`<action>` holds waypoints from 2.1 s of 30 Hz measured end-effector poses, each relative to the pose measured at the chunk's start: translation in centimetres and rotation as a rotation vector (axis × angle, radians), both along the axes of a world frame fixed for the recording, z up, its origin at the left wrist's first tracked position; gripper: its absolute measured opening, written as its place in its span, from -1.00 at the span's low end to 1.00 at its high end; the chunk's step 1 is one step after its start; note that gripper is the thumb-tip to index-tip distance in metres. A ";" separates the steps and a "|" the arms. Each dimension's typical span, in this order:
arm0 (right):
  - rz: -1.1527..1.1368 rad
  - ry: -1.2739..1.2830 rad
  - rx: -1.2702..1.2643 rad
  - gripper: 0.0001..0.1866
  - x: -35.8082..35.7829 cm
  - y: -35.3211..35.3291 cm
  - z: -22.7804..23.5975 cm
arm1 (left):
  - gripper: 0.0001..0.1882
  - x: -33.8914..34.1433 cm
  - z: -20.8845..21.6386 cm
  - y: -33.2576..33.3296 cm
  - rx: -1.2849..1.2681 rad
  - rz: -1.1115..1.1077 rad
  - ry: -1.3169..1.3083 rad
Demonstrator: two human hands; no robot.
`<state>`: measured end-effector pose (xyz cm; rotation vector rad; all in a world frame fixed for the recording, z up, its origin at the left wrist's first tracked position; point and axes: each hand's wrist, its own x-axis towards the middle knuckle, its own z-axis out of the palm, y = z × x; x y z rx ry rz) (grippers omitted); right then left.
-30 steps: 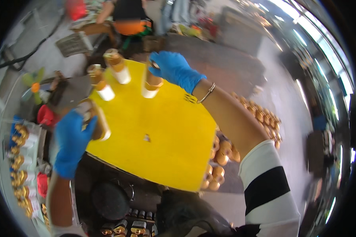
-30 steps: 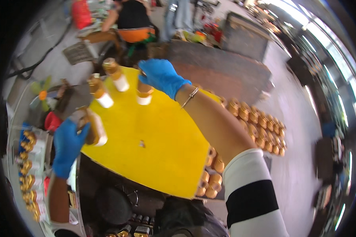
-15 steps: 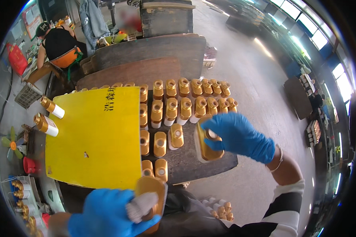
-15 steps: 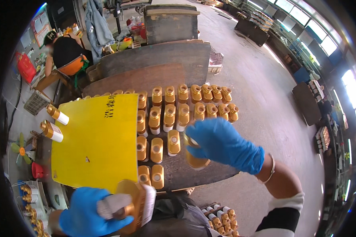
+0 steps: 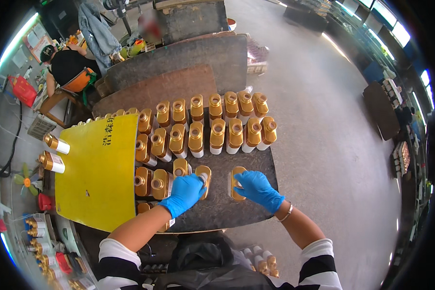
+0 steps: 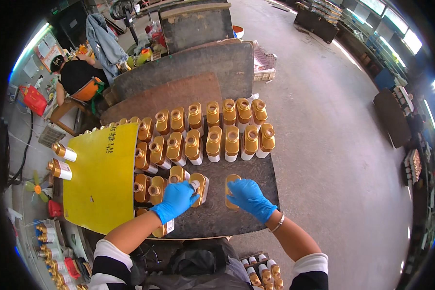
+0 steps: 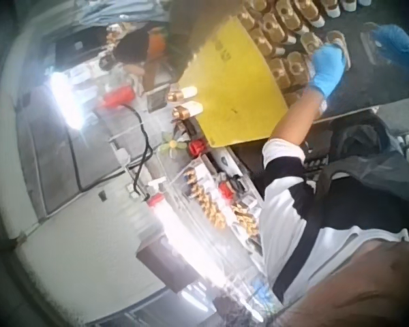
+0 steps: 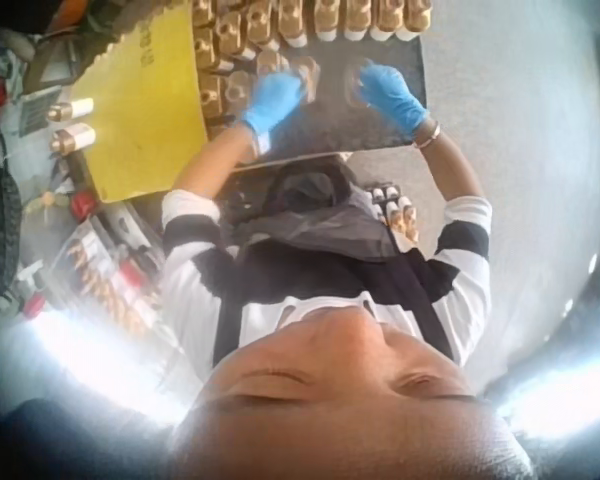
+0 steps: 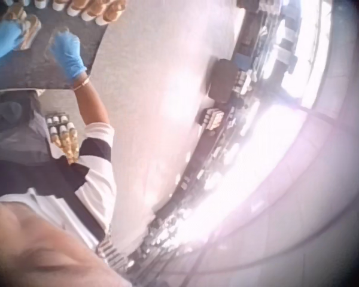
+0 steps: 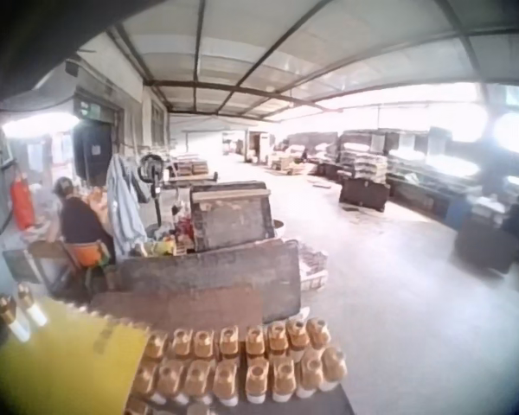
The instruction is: The person arranges small white and gold containers on a yellow tray and a wooden board. They repeatedly pick up containers and place them in neat rows, then move the tray and board to different positions.
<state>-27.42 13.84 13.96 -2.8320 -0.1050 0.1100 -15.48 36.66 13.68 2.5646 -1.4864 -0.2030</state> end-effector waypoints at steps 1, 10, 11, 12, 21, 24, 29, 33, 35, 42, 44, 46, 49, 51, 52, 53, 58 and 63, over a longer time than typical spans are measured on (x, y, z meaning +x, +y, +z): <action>0.003 -0.008 0.060 -0.72 0.6 -0.2 -0.8 | -0.76 0.5 -0.9 -0.5 0.031 0.009 -0.032; 0.073 0.076 -0.061 -0.68 6.8 0.4 -2.0 | -0.74 3.1 -2.5 -2.5 0.082 0.123 -0.035; 0.078 0.069 -0.065 -0.67 7.2 0.4 -2.2 | -0.74 3.0 -2.7 -2.8 0.091 0.138 -0.024; 0.083 0.062 -0.070 -0.67 7.5 0.4 -2.7 | -0.74 3.0 -2.9 -3.0 0.100 0.153 -0.013; 0.077 -0.041 -0.066 -0.66 8.8 0.9 -4.9 | -0.61 2.6 -2.8 -2.6 0.057 0.200 0.028; 0.058 -0.053 0.048 -0.63 8.4 0.9 -4.8 | -0.58 2.9 1.0 0.3 -0.116 0.226 0.154; -0.105 -0.235 0.118 -0.44 6.1 1.6 -2.5 | -0.69 9.4 4.4 13.0 -0.294 0.510 0.001; -0.353 -0.320 0.280 -0.51 2.7 3.1 -2.7 | -0.75 17.6 6.2 30.9 -0.407 0.946 -0.355; -0.523 -0.313 0.250 -0.58 0.0 4.6 -2.8 | -0.76 21.2 8.5 39.2 -0.350 1.166 -0.456; -0.305 -0.212 0.236 -0.65 7.0 16.1 0.6 | -0.61 30.5 10.0 56.3 -0.144 1.351 -0.528; -0.191 -0.306 0.246 -0.65 13.0 21.9 4.4 | -0.57 33.3 9.4 55.7 -0.121 1.265 -0.335; 0.028 -0.262 0.230 -0.66 19.8 28.5 7.9 | -0.64 33.6 9.3 56.1 -0.224 1.195 -0.350; 0.431 -0.280 0.327 -0.69 29.9 37.5 8.6 | -0.75 33.4 8.1 59.4 -0.265 1.161 -0.441; 0.521 -0.173 0.234 -0.69 35.5 42.8 9.9 | -0.75 32.0 8.1 59.2 -0.301 1.068 -0.457; 0.501 -0.105 0.356 -0.68 38.3 44.3 9.2 | -0.75 30.8 8.2 58.6 -0.319 1.016 -0.463; 0.575 -0.164 0.202 -0.64 41.4 46.7 9.2 | -0.78 28.8 8.4 58.6 -0.425 0.962 -0.529; 0.590 -0.461 -0.295 -0.40 52.8 57.3 10.3 | -0.79 17.4 14.6 58.4 -0.599 0.942 -0.340; 0.649 -0.366 -0.296 -0.34 56.2 63.2 10.8 | -0.76 5.8 18.6 60.4 -0.370 0.968 -0.099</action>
